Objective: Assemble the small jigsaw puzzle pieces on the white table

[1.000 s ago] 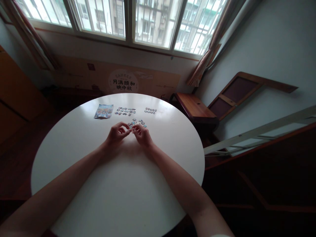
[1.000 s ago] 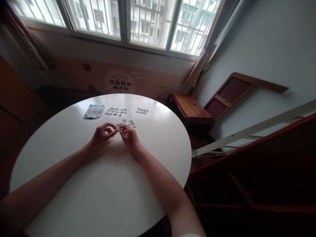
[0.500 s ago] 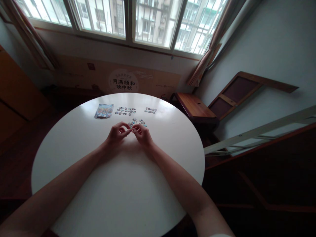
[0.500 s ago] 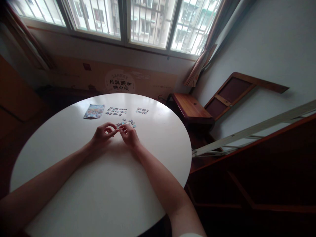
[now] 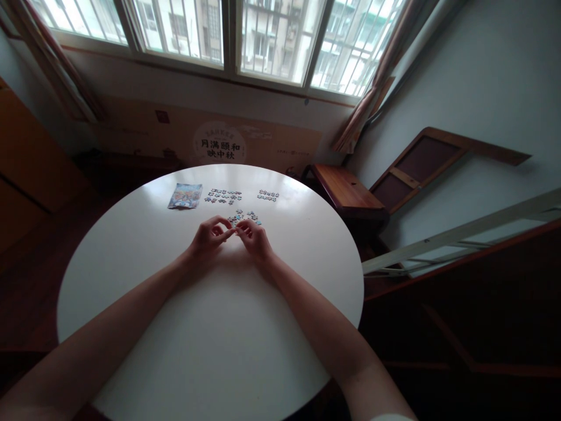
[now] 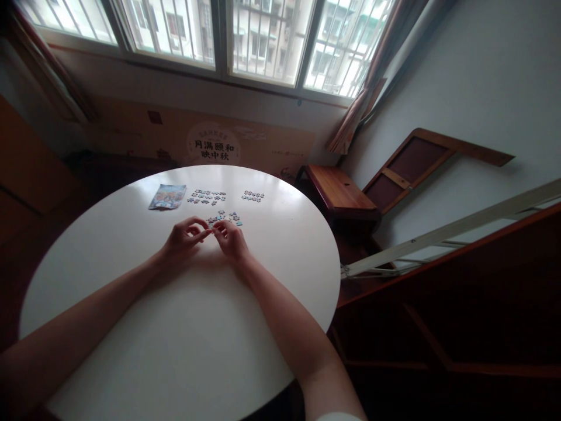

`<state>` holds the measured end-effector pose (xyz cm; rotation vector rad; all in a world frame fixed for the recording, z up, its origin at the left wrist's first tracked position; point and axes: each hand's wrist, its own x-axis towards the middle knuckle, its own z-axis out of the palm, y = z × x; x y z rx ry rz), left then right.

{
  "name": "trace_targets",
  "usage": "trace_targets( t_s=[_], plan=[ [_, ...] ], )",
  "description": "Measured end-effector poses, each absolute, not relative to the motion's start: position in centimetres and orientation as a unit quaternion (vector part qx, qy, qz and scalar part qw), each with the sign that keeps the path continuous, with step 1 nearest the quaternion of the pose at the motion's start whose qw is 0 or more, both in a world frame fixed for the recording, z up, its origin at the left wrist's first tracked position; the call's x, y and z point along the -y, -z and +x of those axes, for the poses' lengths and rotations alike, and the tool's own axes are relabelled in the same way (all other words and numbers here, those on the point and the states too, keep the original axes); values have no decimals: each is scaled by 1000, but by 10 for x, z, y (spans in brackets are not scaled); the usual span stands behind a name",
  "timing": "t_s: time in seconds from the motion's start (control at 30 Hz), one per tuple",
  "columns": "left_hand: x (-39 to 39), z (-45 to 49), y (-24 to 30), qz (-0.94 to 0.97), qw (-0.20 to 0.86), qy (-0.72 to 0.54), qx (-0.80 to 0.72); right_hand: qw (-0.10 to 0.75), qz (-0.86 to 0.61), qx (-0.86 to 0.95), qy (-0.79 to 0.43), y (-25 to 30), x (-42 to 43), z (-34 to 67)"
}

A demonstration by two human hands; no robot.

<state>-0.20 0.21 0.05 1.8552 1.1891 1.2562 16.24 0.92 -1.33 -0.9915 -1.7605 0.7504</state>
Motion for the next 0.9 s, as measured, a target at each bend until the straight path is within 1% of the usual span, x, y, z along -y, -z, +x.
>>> trace_targets(
  t_s=[0.4, 0.73, 0.9],
  plan=[
    [-3, -2, 1, 691, 312, -469, -453, 477, -418, 711, -305, 12, -8, 162],
    [-3, -1, 3, 685, 323, -472, -452, 489, -417, 682, -348, 16, -10, 164],
    [-2, 0, 1, 679, 335, -475, -449, 489, -423, 680, -347, 12, -8, 165]
  ],
)
